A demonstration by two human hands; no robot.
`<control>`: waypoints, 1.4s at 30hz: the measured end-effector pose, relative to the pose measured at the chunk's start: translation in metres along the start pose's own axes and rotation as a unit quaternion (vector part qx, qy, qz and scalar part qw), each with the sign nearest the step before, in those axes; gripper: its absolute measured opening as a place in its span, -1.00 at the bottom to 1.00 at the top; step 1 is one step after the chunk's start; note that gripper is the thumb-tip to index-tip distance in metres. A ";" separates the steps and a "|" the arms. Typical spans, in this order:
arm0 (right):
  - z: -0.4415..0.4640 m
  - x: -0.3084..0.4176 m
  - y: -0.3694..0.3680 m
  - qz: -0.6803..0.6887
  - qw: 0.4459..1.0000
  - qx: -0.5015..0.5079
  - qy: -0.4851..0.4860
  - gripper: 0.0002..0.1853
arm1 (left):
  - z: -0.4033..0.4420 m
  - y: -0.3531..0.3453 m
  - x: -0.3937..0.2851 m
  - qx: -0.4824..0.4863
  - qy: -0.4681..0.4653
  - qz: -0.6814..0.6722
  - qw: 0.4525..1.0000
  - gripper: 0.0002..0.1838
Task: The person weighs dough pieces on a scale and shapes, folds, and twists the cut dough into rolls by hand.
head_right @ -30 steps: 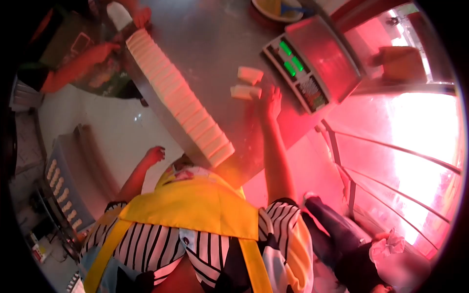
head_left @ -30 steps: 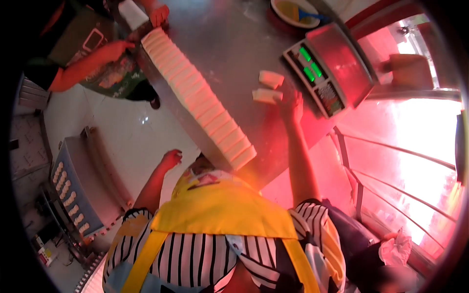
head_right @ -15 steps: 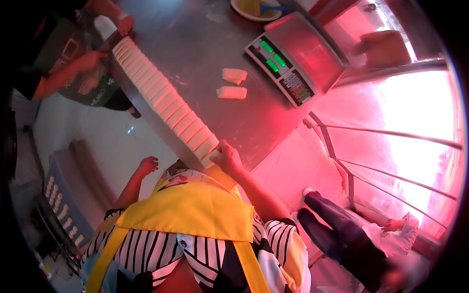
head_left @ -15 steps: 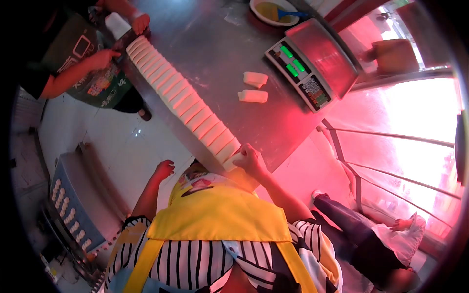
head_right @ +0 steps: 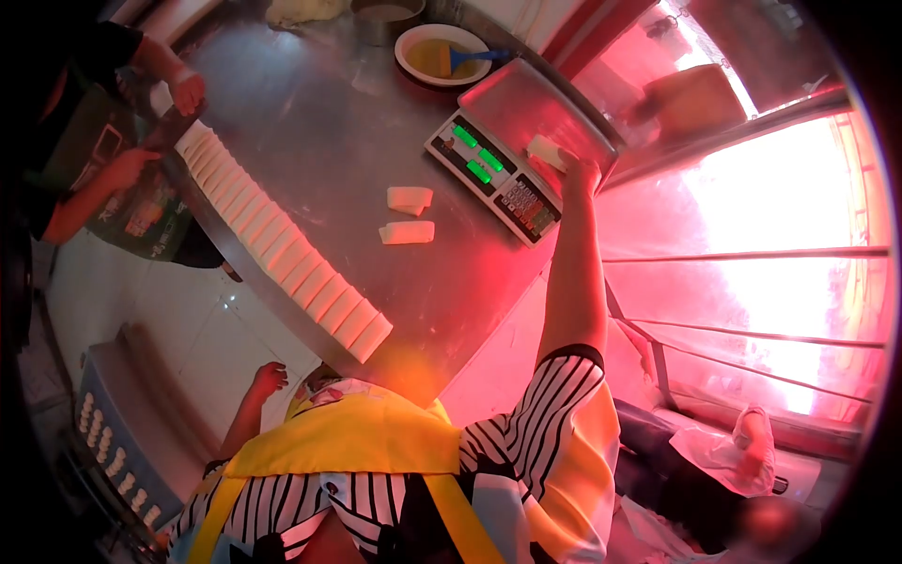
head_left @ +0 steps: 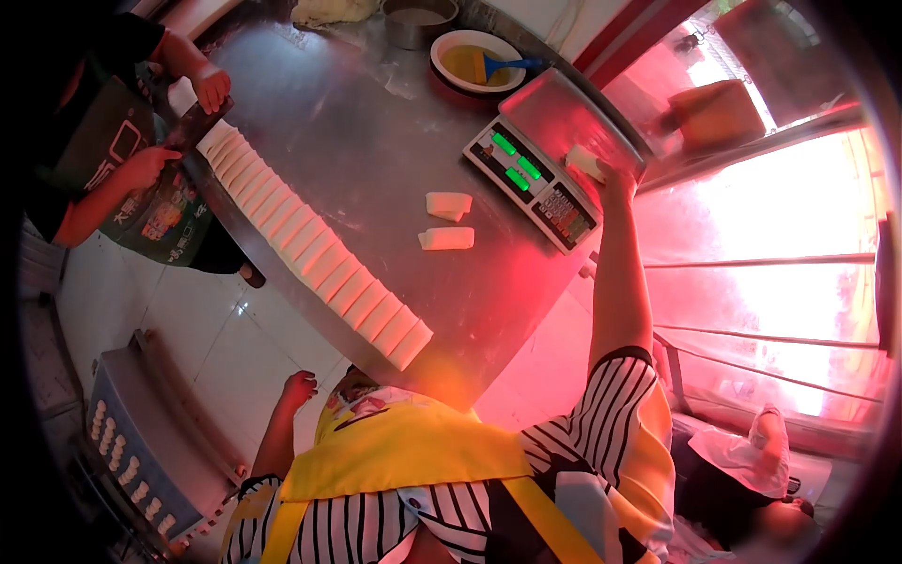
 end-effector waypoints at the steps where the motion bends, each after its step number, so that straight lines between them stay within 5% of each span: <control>1: 0.013 -0.010 0.009 -0.101 0.994 -0.040 -0.006 -0.60 | -0.002 -0.001 0.002 0.001 0.004 -0.003 1.000 -0.71; 4: -0.020 0.016 0.005 -0.455 0.863 -0.162 0.152 -0.58 | -0.001 0.001 0.011 -0.001 0.007 0.019 1.000 -0.71; 7: 0.000 0.000 0.032 -0.451 0.821 -0.204 0.287 -0.56 | 0.008 0.000 0.007 0.016 0.011 0.012 1.000 -0.70; 10: 0.001 0.000 0.055 -0.346 0.895 -0.158 0.232 -0.58 | 0.016 0.005 0.004 0.038 -0.005 -0.009 0.999 -0.69; 19: 0.008 -0.009 0.066 -0.286 0.943 -0.131 0.104 -0.64 | 0.013 -0.003 -0.031 0.007 -0.062 0.062 0.996 -0.66; 25: 0.017 0.002 0.057 -0.481 0.873 -0.070 0.043 -0.42 | 0.008 -0.003 -0.009 -0.002 -0.030 0.083 0.996 -0.67; 34: -0.011 0.011 0.023 -0.422 0.893 -0.119 0.100 -0.46 | 0.007 -0.002 0.006 -0.005 -0.026 0.070 0.997 -0.68; 37: -0.019 0.006 0.011 -0.181 0.979 -0.089 0.022 -0.58 | 0.015 -0.004 0.007 0.004 -0.043 0.068 0.997 -0.69; 40: -0.086 0.043 -0.030 -0.124 0.984 -0.027 0.121 -0.64 | 0.018 -0.006 0.011 0.010 -0.052 0.075 0.996 -0.68; 42: -0.140 0.056 -0.054 -0.039 0.992 0.089 0.077 -0.69 | 0.009 -0.009 -0.003 -0.002 -0.042 0.096 0.994 -0.68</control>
Point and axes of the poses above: each hand's wrist, its own z-axis towards the middle knuckle, its own y-axis out of the back of the hand, x = y × z, the point moved 1 cm from there along z, towards the middle knuckle, and after that the axes turned 5 degrees about z, right-handed, at the moved point
